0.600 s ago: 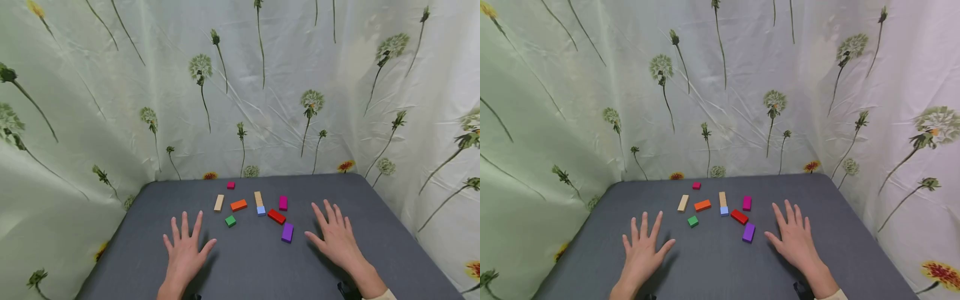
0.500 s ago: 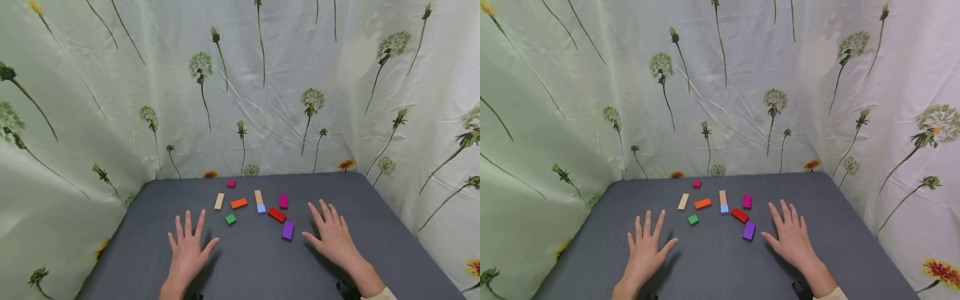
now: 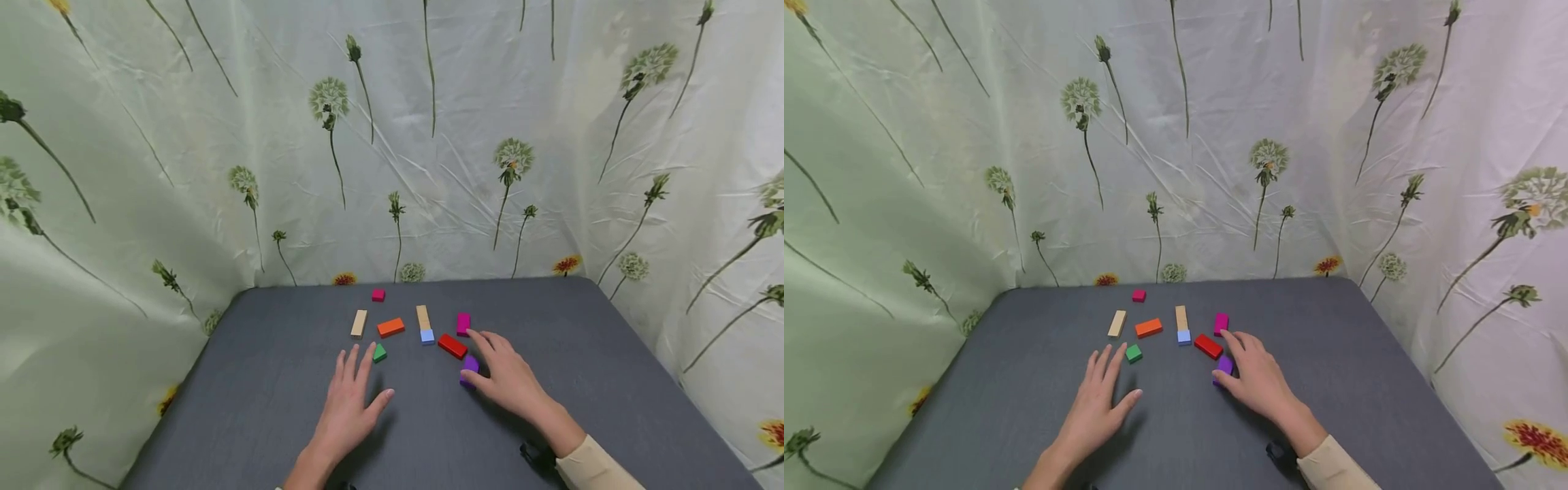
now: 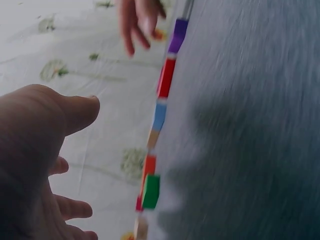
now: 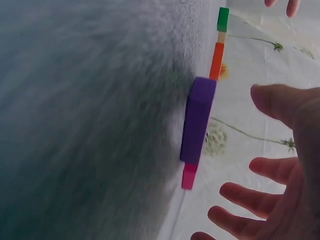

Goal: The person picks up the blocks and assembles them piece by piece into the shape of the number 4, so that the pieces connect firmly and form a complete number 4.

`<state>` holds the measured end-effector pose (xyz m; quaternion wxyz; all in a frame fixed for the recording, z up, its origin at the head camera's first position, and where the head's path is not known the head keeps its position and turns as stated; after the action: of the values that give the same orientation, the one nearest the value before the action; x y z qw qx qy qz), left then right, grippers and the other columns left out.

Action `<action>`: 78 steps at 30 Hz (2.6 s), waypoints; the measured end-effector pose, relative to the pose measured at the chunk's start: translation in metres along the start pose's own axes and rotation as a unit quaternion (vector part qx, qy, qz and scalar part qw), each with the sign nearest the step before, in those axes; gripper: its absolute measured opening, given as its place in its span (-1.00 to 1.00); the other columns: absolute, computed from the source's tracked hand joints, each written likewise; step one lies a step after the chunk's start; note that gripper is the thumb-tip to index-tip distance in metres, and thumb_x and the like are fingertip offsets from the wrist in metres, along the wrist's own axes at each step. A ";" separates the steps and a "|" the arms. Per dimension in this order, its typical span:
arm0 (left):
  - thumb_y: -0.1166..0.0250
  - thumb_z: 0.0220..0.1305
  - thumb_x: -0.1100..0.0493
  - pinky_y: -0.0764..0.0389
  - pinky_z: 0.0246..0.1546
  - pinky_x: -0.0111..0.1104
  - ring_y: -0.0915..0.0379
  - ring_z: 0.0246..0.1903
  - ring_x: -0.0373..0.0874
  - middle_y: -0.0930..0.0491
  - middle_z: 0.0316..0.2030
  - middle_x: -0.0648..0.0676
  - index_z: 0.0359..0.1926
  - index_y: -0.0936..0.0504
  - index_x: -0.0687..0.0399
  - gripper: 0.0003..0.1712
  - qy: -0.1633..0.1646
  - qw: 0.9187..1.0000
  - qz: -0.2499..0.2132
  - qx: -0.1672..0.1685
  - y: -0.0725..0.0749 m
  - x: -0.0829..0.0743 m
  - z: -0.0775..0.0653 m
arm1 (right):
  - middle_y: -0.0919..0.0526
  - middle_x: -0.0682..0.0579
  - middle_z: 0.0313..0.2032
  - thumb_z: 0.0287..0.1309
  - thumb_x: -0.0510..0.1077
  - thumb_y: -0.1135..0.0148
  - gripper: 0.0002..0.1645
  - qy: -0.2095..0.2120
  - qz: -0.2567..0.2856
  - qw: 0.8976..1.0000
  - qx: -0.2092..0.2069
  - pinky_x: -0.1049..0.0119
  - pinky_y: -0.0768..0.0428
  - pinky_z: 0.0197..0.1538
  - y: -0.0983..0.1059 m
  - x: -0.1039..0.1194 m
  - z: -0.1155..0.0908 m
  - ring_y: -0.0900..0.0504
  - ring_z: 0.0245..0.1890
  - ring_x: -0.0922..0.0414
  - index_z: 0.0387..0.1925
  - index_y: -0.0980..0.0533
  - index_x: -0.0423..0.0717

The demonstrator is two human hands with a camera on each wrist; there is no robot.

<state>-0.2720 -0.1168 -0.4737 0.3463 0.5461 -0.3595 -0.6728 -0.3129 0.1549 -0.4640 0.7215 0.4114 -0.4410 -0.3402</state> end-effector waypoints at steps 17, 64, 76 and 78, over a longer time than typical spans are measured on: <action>-0.27 0.40 -0.05 -0.53 0.11 -0.02 -0.47 0.08 -0.05 -0.55 0.13 0.08 0.45 -0.38 -0.04 -0.35 -0.093 0.991 -0.096 0.028 -0.040 -0.055 0.049 | -0.62 0.06 -0.24 0.01 0.11 -0.54 -0.53 -0.051 -0.032 0.998 0.017 0.14 -0.57 -0.31 -0.017 -0.011 0.046 -0.51 -0.20 0.06 -0.05 -0.72 -0.01; -0.38 0.28 0.34 -0.72 -0.28 -0.23 -0.71 -0.41 0.04 -0.66 -0.40 0.17 -0.17 -0.64 0.31 -0.86 0.117 0.859 -0.498 0.027 -0.081 -0.035 0.078 | -0.51 0.20 -0.41 -0.04 -0.06 -0.53 -0.69 -0.009 0.035 0.999 -0.008 0.29 -0.42 -0.37 -0.014 0.024 0.030 -0.37 -0.39 0.22 -0.19 -0.74 0.03; -0.41 0.25 0.32 -0.72 -0.28 -0.23 -0.72 -0.42 -0.01 -0.69 -0.38 0.20 -0.11 -0.63 0.34 -0.77 0.166 0.806 -0.565 0.059 -0.078 -0.019 0.061 | -0.53 0.26 -0.38 -0.07 0.06 -0.62 -0.46 0.048 0.031 0.998 0.004 0.40 -0.40 -0.41 -0.015 0.057 0.015 -0.35 -0.41 0.31 0.00 -0.71 0.05; -0.41 0.25 0.33 -0.72 -0.28 -0.23 -0.72 -0.43 -0.01 -0.69 -0.39 0.20 -0.11 -0.64 0.35 -0.78 0.167 0.809 -0.560 0.064 -0.075 -0.018 0.058 | -0.53 0.28 -0.38 -0.08 0.04 -0.63 -0.44 0.057 0.036 0.998 0.013 0.40 -0.40 -0.41 -0.016 0.061 0.012 -0.36 -0.41 0.32 0.02 -0.71 0.05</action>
<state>-0.3315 -0.0576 -0.5210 -0.0717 0.7775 0.0300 -0.6241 -0.3029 0.0922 -0.4533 0.7518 0.4230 -0.4181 -0.2847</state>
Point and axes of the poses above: each hand's wrist, its own z-axis towards the middle knuckle, its own y-axis out of the back of the hand, x = y × z, the point moved 10 cm from there along z, towards the middle knuckle
